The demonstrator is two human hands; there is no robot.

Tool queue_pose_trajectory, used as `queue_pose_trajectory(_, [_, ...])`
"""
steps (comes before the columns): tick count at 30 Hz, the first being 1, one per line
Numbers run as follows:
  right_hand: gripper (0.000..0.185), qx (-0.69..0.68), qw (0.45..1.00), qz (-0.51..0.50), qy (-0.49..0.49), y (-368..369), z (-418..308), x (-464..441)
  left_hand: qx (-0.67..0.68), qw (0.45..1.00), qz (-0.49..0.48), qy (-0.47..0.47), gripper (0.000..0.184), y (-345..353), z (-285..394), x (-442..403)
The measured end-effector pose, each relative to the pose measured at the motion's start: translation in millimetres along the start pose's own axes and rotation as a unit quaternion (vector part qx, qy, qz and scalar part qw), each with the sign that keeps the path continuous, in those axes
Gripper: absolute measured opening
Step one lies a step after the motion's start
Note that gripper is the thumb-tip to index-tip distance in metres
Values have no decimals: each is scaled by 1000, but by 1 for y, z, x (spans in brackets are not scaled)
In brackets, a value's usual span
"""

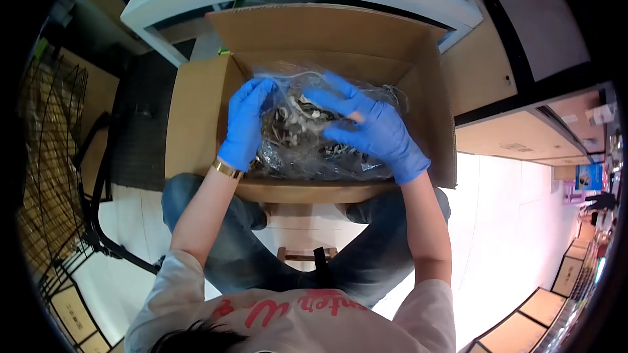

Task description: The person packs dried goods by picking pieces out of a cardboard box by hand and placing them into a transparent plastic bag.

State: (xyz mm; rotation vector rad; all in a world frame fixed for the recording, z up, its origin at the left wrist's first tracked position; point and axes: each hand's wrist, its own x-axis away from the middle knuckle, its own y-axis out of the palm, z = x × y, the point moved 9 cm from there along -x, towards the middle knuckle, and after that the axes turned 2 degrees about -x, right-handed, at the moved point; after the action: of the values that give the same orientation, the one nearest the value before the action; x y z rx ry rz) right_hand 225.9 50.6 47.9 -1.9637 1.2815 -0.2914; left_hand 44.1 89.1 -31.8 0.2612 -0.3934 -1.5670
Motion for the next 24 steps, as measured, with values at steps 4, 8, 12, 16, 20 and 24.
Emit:
queue_pose_trajectory(4, [21,-13,996,83,23,3,14,2,-50,994,31,89,24,-7,11,-11])
queue_pose_trajectory(8, [18,-157,945,266,112,-52,10,6,-36,967,230,100,56,-53,-4,-8])
queue_pose_trajectory(12, [18,-182,877,432,102,-97,11,23,122,980,91,-126,55,-35,-69,-2])
queue_pose_trajectory(16, [24,-300,827,467,86,-101,8,28,86,992,-41,-82,45,13,-46,-2])
queue_pose_trajectory(20, [25,-253,817,505,114,-109,32,52,62,998,29,2,30,-12,-35,-18])
queue_pose_trajectory(24, [25,-234,848,476,19,-111,31,45,120,973,81,-179,22,-12,-65,-3])
